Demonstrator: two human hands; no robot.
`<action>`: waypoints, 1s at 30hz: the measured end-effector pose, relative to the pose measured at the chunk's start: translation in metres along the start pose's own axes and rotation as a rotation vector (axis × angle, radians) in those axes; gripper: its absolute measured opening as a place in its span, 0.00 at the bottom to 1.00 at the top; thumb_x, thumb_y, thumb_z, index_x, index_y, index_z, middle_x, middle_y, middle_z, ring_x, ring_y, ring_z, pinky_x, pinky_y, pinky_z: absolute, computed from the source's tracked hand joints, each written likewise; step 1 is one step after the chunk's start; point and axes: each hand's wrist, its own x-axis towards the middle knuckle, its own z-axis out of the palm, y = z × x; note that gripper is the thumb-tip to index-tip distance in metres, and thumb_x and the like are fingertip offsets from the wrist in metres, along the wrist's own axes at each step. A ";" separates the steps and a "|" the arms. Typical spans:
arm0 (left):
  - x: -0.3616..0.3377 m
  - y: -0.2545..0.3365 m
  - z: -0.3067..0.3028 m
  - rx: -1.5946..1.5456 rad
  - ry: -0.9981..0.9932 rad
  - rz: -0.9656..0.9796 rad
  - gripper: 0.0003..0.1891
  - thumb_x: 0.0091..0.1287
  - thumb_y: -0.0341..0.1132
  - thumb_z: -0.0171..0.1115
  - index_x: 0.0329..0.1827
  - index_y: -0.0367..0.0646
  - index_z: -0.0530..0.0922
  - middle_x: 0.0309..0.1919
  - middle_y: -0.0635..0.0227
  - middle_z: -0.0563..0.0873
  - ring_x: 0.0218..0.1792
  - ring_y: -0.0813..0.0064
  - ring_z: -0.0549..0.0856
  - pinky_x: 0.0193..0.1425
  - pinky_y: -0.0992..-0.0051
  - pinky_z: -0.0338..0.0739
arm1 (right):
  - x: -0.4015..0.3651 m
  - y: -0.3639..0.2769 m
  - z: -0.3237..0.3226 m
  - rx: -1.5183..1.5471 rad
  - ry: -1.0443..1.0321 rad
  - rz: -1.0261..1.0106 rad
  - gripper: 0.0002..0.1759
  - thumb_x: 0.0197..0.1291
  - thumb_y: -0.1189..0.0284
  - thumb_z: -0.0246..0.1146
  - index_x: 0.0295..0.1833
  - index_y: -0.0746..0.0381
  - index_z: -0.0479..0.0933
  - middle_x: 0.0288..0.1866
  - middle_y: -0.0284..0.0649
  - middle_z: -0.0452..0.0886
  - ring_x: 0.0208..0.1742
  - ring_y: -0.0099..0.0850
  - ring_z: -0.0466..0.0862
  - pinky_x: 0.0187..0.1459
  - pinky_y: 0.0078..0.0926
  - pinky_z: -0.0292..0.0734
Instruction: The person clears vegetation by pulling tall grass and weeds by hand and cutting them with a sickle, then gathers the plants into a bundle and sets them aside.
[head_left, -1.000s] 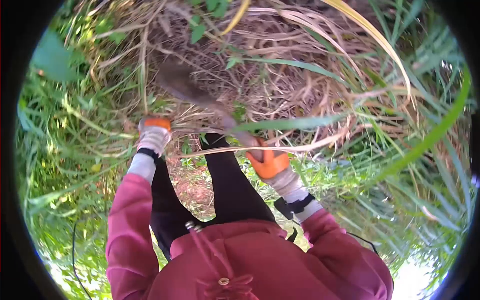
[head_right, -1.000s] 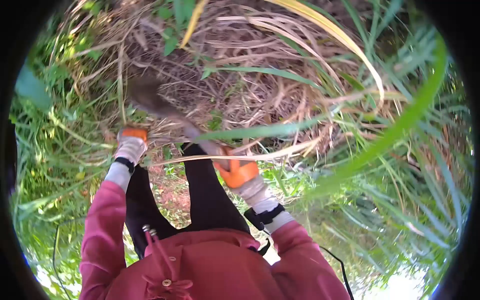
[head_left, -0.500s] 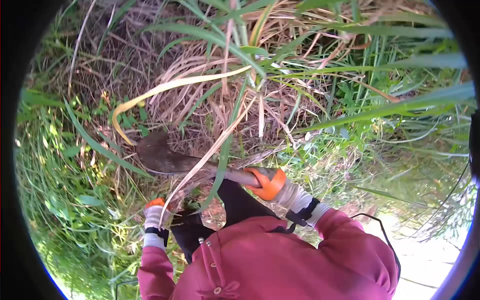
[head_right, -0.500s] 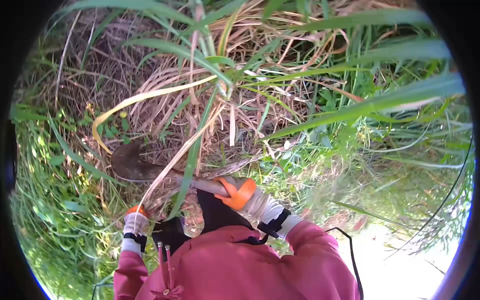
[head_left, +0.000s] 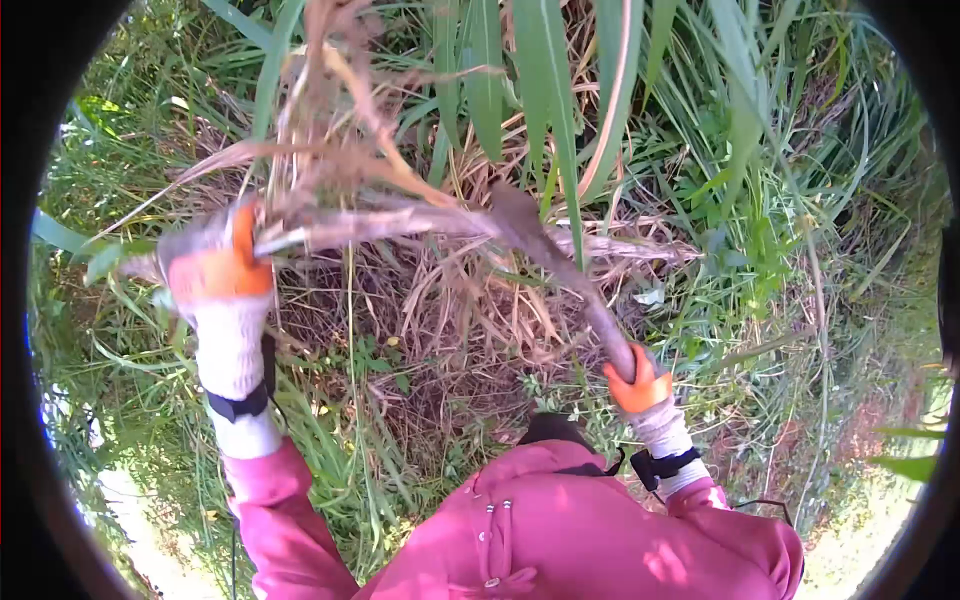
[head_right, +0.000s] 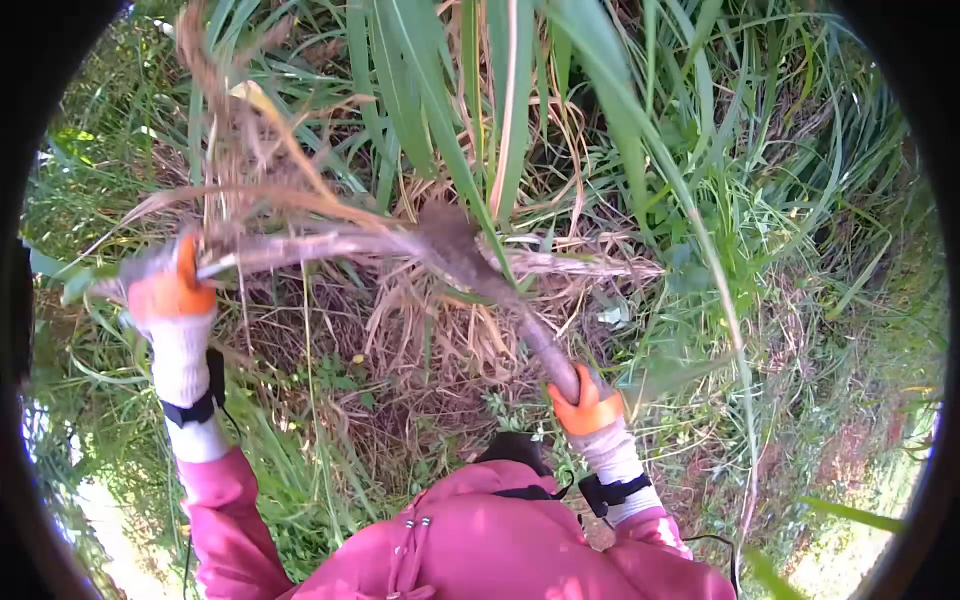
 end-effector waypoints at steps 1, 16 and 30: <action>0.039 0.009 -0.024 0.087 -0.038 -0.063 0.18 0.53 0.37 0.64 0.50 0.60 0.80 0.24 0.63 0.84 0.27 0.61 0.85 0.30 0.62 0.75 | 0.009 -0.007 0.000 0.071 0.084 0.101 0.27 0.48 0.63 0.73 0.52 0.63 0.75 0.32 0.48 0.83 0.30 0.46 0.84 0.33 0.39 0.79; 0.022 -0.002 0.057 0.014 -0.275 -0.021 0.18 0.54 0.42 0.66 0.49 0.59 0.79 0.18 0.64 0.82 0.21 0.57 0.83 0.23 0.56 0.72 | 0.008 0.031 -0.089 0.256 0.637 0.362 0.19 0.55 0.75 0.67 0.54 0.64 0.76 0.36 0.37 0.85 0.31 0.24 0.82 0.36 0.24 0.79; 0.173 0.017 -0.086 0.062 0.708 0.342 0.26 0.51 0.32 0.60 0.55 0.67 0.79 0.39 0.76 0.87 0.38 0.67 0.85 0.40 0.61 0.75 | 0.000 0.041 -0.027 0.729 0.646 0.366 0.22 0.57 0.75 0.64 0.57 0.68 0.72 0.44 0.44 0.82 0.40 0.33 0.82 0.43 0.32 0.78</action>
